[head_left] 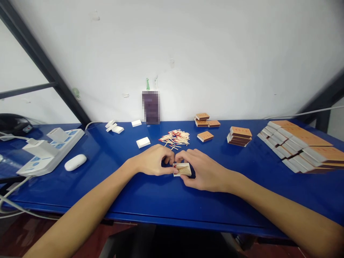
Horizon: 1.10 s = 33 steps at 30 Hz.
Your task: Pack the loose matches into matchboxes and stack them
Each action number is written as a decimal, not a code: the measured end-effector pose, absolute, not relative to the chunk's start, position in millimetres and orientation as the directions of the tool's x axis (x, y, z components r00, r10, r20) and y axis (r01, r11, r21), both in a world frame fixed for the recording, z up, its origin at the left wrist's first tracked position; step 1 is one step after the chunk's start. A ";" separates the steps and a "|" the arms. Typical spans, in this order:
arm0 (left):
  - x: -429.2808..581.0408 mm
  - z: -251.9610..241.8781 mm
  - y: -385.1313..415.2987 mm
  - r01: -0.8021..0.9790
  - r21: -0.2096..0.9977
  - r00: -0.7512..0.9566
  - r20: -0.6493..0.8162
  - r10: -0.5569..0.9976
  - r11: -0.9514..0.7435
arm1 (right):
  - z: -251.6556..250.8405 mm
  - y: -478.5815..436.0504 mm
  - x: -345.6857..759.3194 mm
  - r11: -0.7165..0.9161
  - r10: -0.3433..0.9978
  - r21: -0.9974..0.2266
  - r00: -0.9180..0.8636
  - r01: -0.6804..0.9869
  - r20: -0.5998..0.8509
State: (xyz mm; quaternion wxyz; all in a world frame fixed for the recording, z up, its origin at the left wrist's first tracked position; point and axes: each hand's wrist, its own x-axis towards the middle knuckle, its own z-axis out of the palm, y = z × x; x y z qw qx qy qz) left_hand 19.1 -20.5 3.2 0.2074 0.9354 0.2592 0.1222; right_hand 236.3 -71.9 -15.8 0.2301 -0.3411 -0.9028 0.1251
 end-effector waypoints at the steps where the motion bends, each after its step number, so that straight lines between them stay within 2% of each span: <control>1: 19.8 1.2 -19.6 0.443 0.456 0.831 0.115 0.545 -0.772 | -15.3 -72.7 236.3 0.740 0.667 -0.393 -0.670 0.545 0.327; 5: 21.9 -2.5 -17.4 0.463 0.456 0.824 0.096 0.559 -0.760 | -11.1 -75.2 236.6 0.736 0.660 -0.444 -0.688 0.512 0.301; 9: 18.6 -0.2 -13.3 0.488 0.375 0.783 0.211 0.585 -0.788 | -15.2 -61.1 242.4 0.693 0.717 -0.474 -0.586 0.543 0.377; 13: 14.4 -1.5 -6.1 0.658 0.136 0.668 0.348 0.658 -0.740 | -29.1 -34.0 248.8 0.579 0.795 -0.333 -0.426 0.744 0.432; 17: 17.1 -8.6 -3.5 0.771 0.011 0.598 0.333 0.729 -0.637 | -36.4 -19.3 246.6 0.524 0.817 -0.200 -0.423 0.828 0.392; 21: 22.6 -13.4 -5.8 0.793 -0.040 0.589 0.303 0.749 -0.607 | -35.5 -19.8 242.0 0.518 0.824 -0.177 -0.433 0.837 0.366; 25: 23.5 -14.8 -6.4 0.782 -0.064 0.603 0.328 0.727 -0.619 | -35.7 -22.5 240.8 0.569 0.795 -0.218 -0.461 0.793 0.395; 30: 22.1 -17.7 -1.7 0.791 0.000 0.582 0.309 0.752 -0.612 | -36.8 -21.8 236.1 0.614 0.762 -0.251 -0.478 0.749 0.438; 33: 23.0 -19.2 1.0 0.772 0.031 0.605 0.274 0.748 -0.635 | -34.6 -20.8 233.2 0.681 0.714 -0.228 -0.563 0.696 0.416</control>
